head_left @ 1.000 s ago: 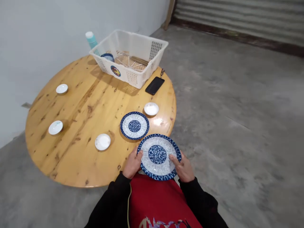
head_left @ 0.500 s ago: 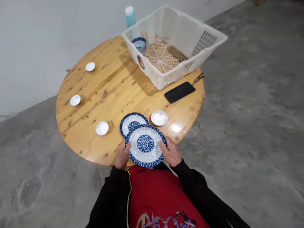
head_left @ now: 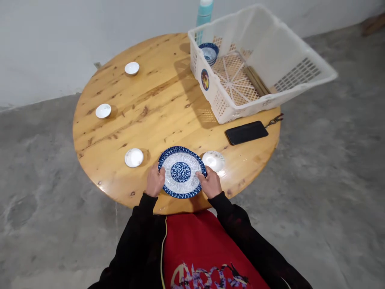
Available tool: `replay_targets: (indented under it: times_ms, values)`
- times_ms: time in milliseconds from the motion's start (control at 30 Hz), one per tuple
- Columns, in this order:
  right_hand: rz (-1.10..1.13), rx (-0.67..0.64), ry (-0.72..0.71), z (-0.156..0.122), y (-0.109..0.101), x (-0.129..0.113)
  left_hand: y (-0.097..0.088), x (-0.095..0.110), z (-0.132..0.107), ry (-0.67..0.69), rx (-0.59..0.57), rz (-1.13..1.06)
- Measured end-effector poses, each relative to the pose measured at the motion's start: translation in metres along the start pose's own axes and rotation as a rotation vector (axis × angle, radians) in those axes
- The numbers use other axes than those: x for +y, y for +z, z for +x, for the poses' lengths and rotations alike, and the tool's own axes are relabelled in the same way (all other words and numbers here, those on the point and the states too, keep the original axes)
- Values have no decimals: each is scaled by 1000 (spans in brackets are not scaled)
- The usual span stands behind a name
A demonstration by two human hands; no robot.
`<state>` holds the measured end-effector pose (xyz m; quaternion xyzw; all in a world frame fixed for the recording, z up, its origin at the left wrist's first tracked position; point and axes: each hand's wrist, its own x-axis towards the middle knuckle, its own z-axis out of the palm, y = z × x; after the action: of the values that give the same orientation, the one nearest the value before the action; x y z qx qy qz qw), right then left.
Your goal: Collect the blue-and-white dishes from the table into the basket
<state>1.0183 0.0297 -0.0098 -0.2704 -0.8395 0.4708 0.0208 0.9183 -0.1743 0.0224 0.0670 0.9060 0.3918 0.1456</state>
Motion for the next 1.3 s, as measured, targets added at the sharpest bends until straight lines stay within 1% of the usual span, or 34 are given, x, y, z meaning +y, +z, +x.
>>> replay_targets:
  times_ms: [100, 267, 467, 600, 733, 833, 1000, 1300]
  values:
    - [-36, -15, 1, 9, 5, -2, 0, -4, 12, 14, -14, 96]
    - [-169, -12, 1, 19, 11, -7, 2, -8, 23, -38, -23, 225]
    - [-332, -38, 4, 23, 13, -11, 2, -3, 25, -66, -25, 366]
    - [-360, -55, -2, 22, 16, -10, 2, 4, 25, -116, -33, 445]
    - [-372, -13, -21, 20, 22, -9, 1, 8, 25, -157, -34, 510]
    - [-376, -2, -18, 19, 25, -9, -1, 10, 25, -153, -36, 531]
    - [-399, -19, -4, 22, 27, -8, -4, 11, 28, -139, -49, 547]
    - [-386, -12, 15, 30, 33, -9, -3, 1, 37, -71, 10, 512]
